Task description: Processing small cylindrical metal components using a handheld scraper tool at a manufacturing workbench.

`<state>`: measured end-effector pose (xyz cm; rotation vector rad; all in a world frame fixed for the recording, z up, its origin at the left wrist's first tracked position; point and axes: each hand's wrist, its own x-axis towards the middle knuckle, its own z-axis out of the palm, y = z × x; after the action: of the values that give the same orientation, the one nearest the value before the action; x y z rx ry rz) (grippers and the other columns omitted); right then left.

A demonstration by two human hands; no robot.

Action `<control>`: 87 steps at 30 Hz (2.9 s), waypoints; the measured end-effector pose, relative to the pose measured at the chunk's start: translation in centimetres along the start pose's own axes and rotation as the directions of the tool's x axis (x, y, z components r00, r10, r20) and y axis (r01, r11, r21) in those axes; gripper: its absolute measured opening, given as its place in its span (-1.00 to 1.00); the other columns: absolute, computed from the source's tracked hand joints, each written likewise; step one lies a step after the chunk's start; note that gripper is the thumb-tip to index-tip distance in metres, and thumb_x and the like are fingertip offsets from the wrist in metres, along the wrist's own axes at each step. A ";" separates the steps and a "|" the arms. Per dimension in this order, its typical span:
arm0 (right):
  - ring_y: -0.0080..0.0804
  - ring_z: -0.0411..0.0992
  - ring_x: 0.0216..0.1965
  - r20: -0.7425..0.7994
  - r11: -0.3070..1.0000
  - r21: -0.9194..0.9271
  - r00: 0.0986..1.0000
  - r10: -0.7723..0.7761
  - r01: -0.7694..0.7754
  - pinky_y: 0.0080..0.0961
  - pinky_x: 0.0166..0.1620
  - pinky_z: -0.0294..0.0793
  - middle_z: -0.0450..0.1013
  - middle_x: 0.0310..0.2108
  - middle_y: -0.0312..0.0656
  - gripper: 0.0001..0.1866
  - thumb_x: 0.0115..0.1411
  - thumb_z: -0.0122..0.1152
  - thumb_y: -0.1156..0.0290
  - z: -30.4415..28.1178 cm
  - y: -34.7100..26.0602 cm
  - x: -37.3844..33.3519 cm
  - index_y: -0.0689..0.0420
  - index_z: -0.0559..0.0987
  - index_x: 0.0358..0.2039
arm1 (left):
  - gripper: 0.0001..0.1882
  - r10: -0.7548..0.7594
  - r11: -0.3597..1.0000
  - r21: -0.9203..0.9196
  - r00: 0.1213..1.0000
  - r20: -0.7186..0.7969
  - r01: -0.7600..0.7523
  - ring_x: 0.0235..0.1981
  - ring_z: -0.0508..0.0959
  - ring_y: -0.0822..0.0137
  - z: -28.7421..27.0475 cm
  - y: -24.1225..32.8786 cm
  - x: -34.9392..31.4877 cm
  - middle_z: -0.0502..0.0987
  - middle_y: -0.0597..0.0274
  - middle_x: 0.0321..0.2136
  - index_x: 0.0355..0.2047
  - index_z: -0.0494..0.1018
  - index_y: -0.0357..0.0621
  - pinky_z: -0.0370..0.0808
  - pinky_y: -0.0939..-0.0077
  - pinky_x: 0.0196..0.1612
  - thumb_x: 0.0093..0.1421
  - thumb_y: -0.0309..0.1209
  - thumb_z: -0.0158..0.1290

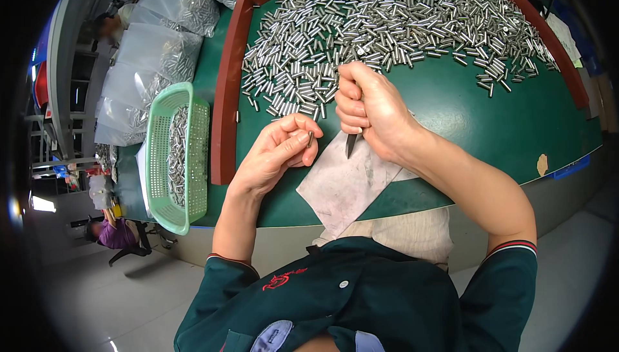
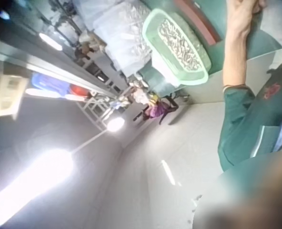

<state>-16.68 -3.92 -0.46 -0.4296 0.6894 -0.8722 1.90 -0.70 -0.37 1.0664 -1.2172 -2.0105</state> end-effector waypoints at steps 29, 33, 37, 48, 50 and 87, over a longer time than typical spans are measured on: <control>-0.71 -0.09 -0.79 0.055 0.877 -0.159 0.891 -0.451 0.454 -0.69 -0.69 -0.10 0.03 -0.85 -0.42 -0.59 0.19 -0.20 0.28 0.2 0.7 -0.8 0.07 0.13 -0.79 | -0.86 0.082 0.997 0.009 0.996 -0.044 -0.082 -0.66 0.10 0.68 -0.5 -0.2 0.1 0.36 0.38 -0.57 -0.30 0.39 -0.20 0.02 0.81 -0.63 0.16 -0.44 -0.09; -0.72 -0.08 -0.78 0.049 0.879 -0.188 0.898 -0.437 0.438 -0.70 -0.68 -0.08 0.04 -0.83 -0.43 -0.60 0.19 -0.20 0.29 0.4 0.5 -0.9 0.06 0.12 -0.79 | -0.83 0.073 0.997 0.025 0.996 -0.043 -0.072 -0.65 0.13 0.64 -0.5 -0.1 0.2 0.37 0.30 -0.55 -0.29 0.35 -0.24 0.05 0.78 -0.60 0.17 -0.40 -0.10; -0.72 -0.08 -0.77 0.061 0.877 -0.198 0.899 -0.434 0.437 -0.70 -0.68 -0.08 0.04 -0.83 -0.43 -0.60 0.18 -0.20 0.29 0.4 0.4 -0.9 0.06 0.13 -0.78 | -0.82 0.055 0.989 -0.137 0.998 0.015 -0.053 -0.68 0.12 0.63 -0.7 0.0 0.3 0.37 0.29 -0.57 -0.28 0.33 -0.24 0.05 0.76 -0.60 0.19 -0.38 -0.13; -0.73 -0.09 -0.76 0.068 0.890 -0.183 0.909 -0.412 0.418 -0.70 -0.67 -0.10 0.03 -0.82 -0.45 -0.61 0.18 -0.19 0.30 0.2 0.4 -0.8 0.05 0.14 -0.78 | -0.67 0.140 0.987 -0.051 0.972 -0.188 -0.152 -0.71 0.06 0.62 -0.7 -0.2 0.7 0.19 0.42 -0.73 -0.64 0.26 -0.14 0.04 0.71 -0.63 0.23 -0.27 -0.18; -0.70 -0.11 -0.77 0.058 0.886 -0.207 0.909 -0.413 0.415 -0.68 -0.67 -0.11 0.02 -0.84 -0.42 -0.60 0.19 -0.23 0.30 0.6 0.3 -0.8 0.06 0.11 -0.78 | -0.78 0.338 0.899 0.389 0.884 -0.323 -0.201 -0.71 0.14 0.67 -0.2 -0.5 1.0 0.23 0.46 -0.78 -0.61 0.36 -0.20 0.09 0.71 -0.66 0.14 -0.37 -0.04; -0.69 -0.13 -0.84 0.046 0.915 -0.119 0.923 -0.383 0.386 -0.67 -0.73 -0.12 0.03 -0.88 -0.43 -0.63 0.14 -0.15 0.26 0.0 0.0 -0.2 0.03 0.16 -0.79 | -0.88 0.130 0.971 -0.195 0.991 -0.038 -0.134 -0.70 0.10 0.65 -0.1 -0.9 1.9 0.40 0.31 -0.52 -0.31 0.34 -0.15 0.02 0.80 -0.66 0.14 -0.42 -0.04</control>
<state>-16.79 -3.74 -0.36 -0.7032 0.6518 -1.1981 0.92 -1.88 -1.87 0.8879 -1.0229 -1.9625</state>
